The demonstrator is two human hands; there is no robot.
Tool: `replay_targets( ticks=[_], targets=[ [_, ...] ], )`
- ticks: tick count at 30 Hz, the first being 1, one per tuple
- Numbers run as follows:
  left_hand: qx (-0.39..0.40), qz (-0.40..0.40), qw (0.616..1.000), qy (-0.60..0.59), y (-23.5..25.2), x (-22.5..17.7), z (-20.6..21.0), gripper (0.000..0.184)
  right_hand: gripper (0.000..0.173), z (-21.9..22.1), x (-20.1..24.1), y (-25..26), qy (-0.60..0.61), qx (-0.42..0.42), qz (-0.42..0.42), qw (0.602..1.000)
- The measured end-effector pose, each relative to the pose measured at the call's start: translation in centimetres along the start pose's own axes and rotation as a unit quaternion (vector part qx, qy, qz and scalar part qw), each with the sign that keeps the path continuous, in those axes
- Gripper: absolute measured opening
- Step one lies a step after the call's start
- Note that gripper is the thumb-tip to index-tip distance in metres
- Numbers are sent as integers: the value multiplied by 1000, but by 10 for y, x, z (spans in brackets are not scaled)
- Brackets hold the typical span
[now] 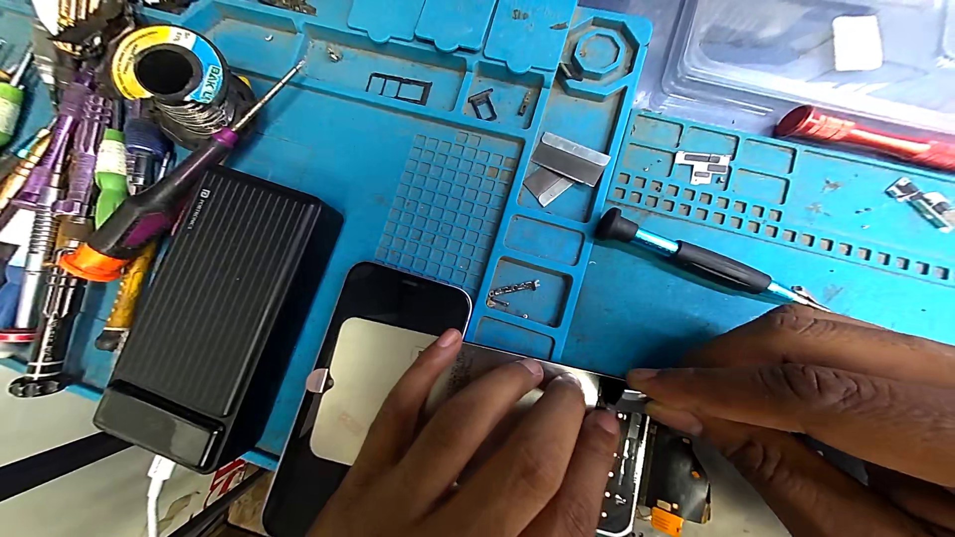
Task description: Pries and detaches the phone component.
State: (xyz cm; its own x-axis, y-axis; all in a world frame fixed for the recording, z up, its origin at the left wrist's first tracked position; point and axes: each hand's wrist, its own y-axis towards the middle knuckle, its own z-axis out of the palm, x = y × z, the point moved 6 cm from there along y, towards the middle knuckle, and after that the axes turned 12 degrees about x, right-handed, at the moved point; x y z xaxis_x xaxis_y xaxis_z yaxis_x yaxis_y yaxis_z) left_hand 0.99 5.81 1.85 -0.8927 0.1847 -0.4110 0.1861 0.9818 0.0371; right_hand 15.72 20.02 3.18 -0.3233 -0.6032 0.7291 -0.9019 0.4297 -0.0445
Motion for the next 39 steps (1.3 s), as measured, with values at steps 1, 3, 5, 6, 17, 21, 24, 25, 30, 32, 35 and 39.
replay_targets(
  ticks=[1,3,5,6,17,21,24,25,30,32,35,39],
  targets=[
    [-6,-1,1000,-7,-1,0,-1,41,15,0,0,0,-2,1,1,1000],
    [-11,-3,1000,-14,-1,0,-1,41,16,0,1,0,-9,4,4,1000],
    [-9,-3,1000,-10,0,0,-1,43,16,0,2,-1,-13,2,4,1000],
    [-8,-3,1000,-6,0,0,-1,43,16,0,2,-1,-14,0,4,1000],
    [1,-8,1000,10,0,-2,0,46,17,1,4,-2,-29,-6,3,1000],
    [-1,-11,1000,16,0,-1,0,49,17,1,4,-3,-23,-8,1,1000],
    [8,-11,1000,25,1,-2,1,50,17,1,5,-3,-17,-12,1,1000],
    [9,-12,1000,27,1,-2,1,50,17,1,5,-3,-15,-13,1,1000],
    [9,-12,1000,27,1,-3,1,46,16,0,4,-3,-23,-13,7,1000],
    [13,-10,999,27,1,-3,1,45,15,0,3,-3,-21,-22,11,999],
    [9,-9,1000,24,0,-3,2,45,13,-1,2,-4,-3,-27,8,1000],
    [4,-11,1000,18,-1,-2,2,45,15,-1,4,-3,3,-16,-10,1000]
  ],
)
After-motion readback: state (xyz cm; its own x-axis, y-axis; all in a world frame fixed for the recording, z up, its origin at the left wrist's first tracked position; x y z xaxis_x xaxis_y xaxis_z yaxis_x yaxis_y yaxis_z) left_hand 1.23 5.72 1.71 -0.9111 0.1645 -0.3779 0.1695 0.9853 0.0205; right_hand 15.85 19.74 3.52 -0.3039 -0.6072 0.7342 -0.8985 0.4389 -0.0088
